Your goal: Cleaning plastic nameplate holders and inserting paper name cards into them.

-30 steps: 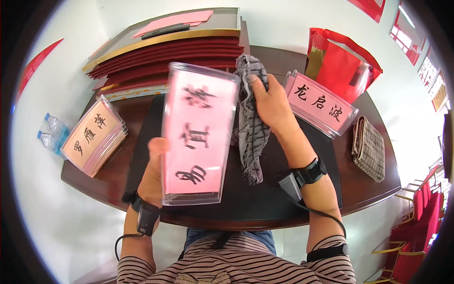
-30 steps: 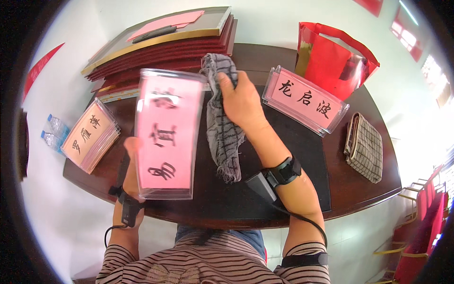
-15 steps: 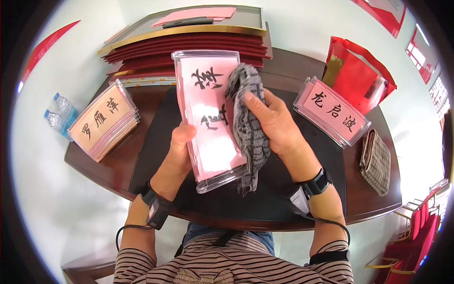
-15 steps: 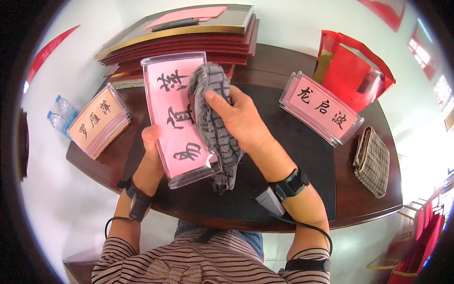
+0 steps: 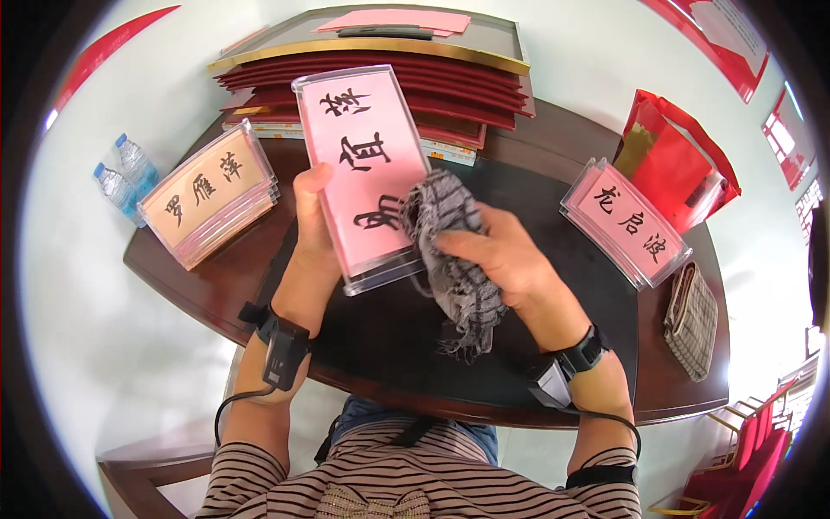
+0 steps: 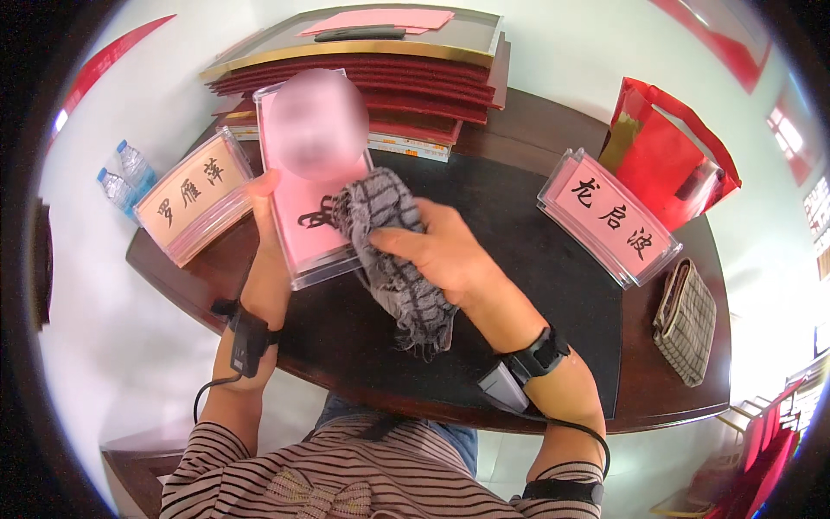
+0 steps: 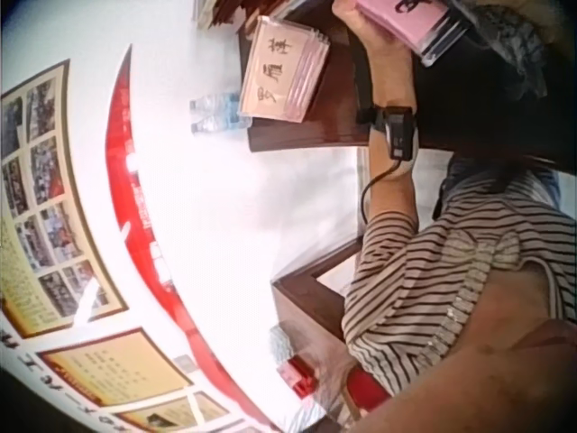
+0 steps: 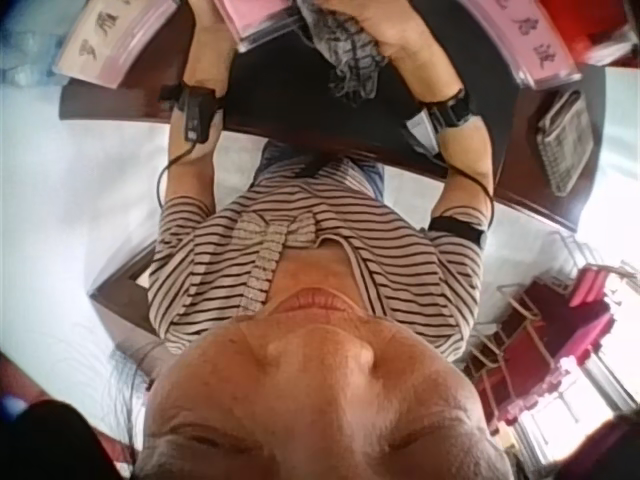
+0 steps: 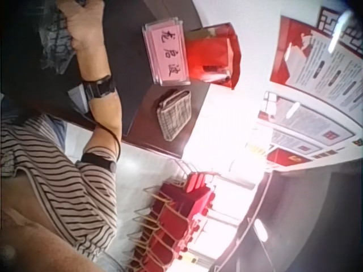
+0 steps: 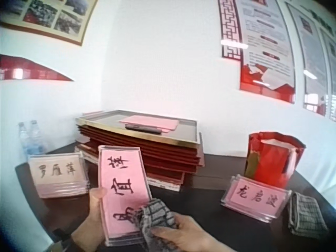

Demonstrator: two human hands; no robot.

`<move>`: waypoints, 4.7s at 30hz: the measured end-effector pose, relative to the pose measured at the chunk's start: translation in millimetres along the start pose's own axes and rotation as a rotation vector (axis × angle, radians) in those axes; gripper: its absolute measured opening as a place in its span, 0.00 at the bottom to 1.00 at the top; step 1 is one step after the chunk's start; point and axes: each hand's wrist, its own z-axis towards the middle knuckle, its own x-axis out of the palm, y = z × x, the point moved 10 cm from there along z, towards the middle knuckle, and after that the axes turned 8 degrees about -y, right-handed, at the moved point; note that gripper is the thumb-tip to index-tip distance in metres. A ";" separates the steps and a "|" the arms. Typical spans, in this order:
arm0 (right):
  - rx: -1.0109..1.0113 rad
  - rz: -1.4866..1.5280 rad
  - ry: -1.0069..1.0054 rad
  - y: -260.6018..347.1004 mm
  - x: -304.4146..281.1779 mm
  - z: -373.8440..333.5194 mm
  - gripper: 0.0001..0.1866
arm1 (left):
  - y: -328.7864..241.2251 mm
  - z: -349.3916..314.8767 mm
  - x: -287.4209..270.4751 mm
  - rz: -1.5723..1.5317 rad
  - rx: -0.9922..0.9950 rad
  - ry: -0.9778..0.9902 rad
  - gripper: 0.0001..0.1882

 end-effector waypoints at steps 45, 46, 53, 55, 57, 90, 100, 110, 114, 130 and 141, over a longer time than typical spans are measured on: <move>-0.808 -0.736 -0.484 129.5 -45.4 -62.5 0.20 | 49.8 -37.2 32.2 0.926 -0.075 0.305 0.21; -0.839 -0.789 -0.496 130.3 -45.4 -62.9 0.20 | 51.7 -37.3 30.2 0.896 -0.123 0.284 0.21; -0.889 -0.750 -0.376 126.6 -49.0 -52.6 0.18 | 49.5 -37.2 23.8 0.848 -0.192 0.283 0.22; -0.643 -0.620 -0.436 116.3 -64.2 -41.0 0.15 | 45.1 -33.5 25.5 0.839 -0.147 0.265 0.23; -0.631 -0.504 -0.534 119.0 -85.6 -41.9 0.15 | 41.1 -34.7 26.7 0.913 -0.109 0.282 0.24; -0.540 -0.824 -0.361 40.3 -18.7 -7.5 0.23 | -6.0 -7.5 -6.9 0.168 0.178 0.052 0.20; -0.408 -0.553 -0.269 25.9 -28.8 3.7 0.19 | -1.1 -2.6 -0.3 -0.049 0.104 0.069 0.29; -0.076 -0.015 0.141 22.2 8.9 -12.1 0.17 | -13.1 -8.8 -16.2 -0.147 0.009 0.181 0.36; -0.063 -0.044 0.102 11.6 -1.5 -7.9 0.17 | -11.0 5.7 -31.6 -0.063 0.122 -0.006 0.38; 0.104 0.317 -0.357 5.6 -83.3 13.2 0.13 | -51.8 12.1 -67.5 -0.208 0.368 -0.202 0.19; -0.556 -0.371 -0.530 60.1 -62.3 -9.6 0.17 | -3.2 2.1 -31.0 -0.201 0.196 -0.201 0.18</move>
